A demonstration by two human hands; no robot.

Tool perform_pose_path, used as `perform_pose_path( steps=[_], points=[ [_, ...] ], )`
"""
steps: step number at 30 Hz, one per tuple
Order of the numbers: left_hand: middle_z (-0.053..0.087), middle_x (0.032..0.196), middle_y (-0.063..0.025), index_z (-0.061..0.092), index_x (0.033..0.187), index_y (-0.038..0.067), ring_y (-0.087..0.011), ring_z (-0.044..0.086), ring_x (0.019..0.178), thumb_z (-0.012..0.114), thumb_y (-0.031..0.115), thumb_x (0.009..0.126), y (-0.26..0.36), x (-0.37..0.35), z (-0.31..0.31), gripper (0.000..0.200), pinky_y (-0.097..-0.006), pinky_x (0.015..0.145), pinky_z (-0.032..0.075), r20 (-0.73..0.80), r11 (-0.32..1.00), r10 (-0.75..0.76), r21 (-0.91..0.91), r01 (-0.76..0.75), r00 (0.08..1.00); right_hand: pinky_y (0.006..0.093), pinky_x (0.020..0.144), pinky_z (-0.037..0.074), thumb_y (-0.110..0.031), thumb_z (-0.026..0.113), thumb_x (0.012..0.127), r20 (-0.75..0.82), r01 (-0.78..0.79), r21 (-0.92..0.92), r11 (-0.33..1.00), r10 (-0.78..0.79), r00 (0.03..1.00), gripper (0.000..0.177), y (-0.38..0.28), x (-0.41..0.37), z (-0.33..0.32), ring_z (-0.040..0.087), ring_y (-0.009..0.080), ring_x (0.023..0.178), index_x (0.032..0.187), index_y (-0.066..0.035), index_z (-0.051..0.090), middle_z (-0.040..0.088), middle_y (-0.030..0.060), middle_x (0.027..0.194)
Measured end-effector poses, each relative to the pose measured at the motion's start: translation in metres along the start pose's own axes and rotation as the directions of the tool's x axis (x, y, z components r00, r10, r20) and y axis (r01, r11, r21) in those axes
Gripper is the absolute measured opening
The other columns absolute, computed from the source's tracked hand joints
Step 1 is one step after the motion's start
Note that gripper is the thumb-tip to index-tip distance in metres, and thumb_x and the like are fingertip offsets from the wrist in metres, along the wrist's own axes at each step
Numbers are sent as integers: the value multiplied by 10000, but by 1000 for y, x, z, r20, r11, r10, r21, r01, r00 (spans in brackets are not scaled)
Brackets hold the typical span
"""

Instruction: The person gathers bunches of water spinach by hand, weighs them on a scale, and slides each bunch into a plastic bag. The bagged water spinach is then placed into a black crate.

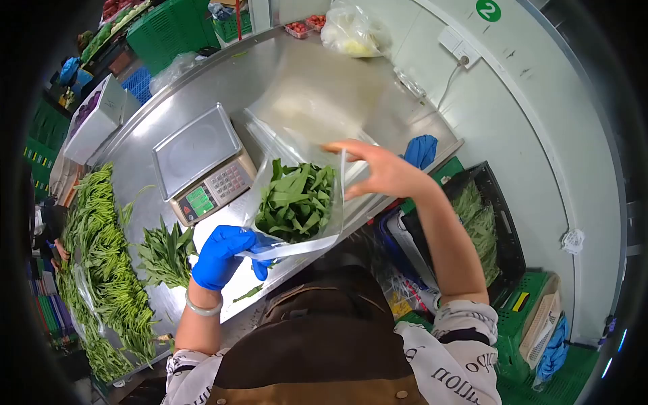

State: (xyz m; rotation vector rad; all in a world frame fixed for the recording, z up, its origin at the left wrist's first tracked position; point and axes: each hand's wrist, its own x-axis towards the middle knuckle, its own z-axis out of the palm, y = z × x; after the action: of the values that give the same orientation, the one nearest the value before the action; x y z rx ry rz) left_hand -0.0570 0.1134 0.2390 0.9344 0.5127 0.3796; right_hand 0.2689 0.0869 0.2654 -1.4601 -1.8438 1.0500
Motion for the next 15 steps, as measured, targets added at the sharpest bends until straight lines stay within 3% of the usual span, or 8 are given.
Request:
perform_pose_path(
  steps=[1, 4, 5, 7, 9, 10, 13, 15],
  points=[
    [673, 719, -175, 673, 845, -71, -241, 653, 683, 508, 201, 930, -1, 0, 0, 329, -322, 780, 493, 12, 1000, -15, 25, 14, 1000, 325, 1001, 391, -47, 702, 717, -15, -7, 235, 972, 11, 1000, 499, 5, 7, 15, 510, 201, 1173, 1202, -38, 587, 585, 96, 1236],
    [682, 799, -182, 673, 841, -67, -230, 658, 732, 500, 233, 932, 3, 17, -6, 358, -331, 806, 490, 42, 990, 138, 25, -139, 990, 301, 944, 423, -88, 706, 758, 104, -70, 255, 964, 45, 994, 310, 27, 40, 27, 582, 173, 1051, 1052, 0, 662, 659, 90, 1077],
    [685, 886, -174, 660, 910, -63, -231, 655, 831, 485, 237, 936, 4, 28, -21, 349, -349, 843, 480, -33, 957, 223, 196, -212, 974, 294, 922, 432, -97, 701, 770, -55, -47, 313, 949, 67, 996, 262, 29, 50, 24, 593, 164, 1014, 1007, 10, 670, 668, 87, 1031],
    [681, 928, -145, 604, 1073, -57, -218, 631, 924, 450, 231, 958, 29, 36, -9, 346, -333, 877, 465, -350, 942, 332, 77, -326, 876, 279, 877, 451, -116, 691, 794, -337, 16, 413, 911, 137, 931, 191, 32, 64, 24, 614, 145, 939, 916, 31, 686, 685, 82, 939],
    [687, 938, -134, 633, 1033, -56, -206, 639, 886, 429, 233, 971, 36, 24, 0, 359, -315, 849, 469, -359, 848, 530, 194, -494, 769, 305, 872, 458, -118, 676, 811, -463, 136, 389, 911, 66, 884, 180, 14, 49, 16, 608, 166, 952, 901, 38, 681, 679, 88, 943],
    [691, 947, -128, 645, 1013, -58, -199, 643, 874, 427, 229, 972, 36, 8, 16, 364, -312, 833, 470, -341, 701, 652, 611, -367, 677, 317, 870, 462, -119, 668, 820, -526, 189, 374, 908, 40, 849, 176, 11, 33, 11, 604, 176, 959, 893, 42, 678, 677, 92, 945],
    [694, 896, -108, 675, 958, -55, -175, 638, 845, 474, 137, 936, -38, -39, 46, 279, -304, 808, 472, -407, 714, 617, 649, -262, 673, 374, 901, 452, -94, 673, 774, -389, 538, 273, 798, -420, 820, 134, 34, -36, 17, 569, 274, 1038, 863, 3, 696, 665, 109, 1005],
    [678, 832, -100, 683, 923, -50, -193, 636, 847, 548, 73, 888, -115, -57, 66, 186, -314, 797, 476, -560, 938, 345, 237, -253, 753, 384, 959, 413, -99, 692, 744, -282, 474, -11, 880, -458, 843, 129, 68, -81, 42, 523, 280, 1120, 866, -69, 722, 653, 84, 1082]
  ],
)
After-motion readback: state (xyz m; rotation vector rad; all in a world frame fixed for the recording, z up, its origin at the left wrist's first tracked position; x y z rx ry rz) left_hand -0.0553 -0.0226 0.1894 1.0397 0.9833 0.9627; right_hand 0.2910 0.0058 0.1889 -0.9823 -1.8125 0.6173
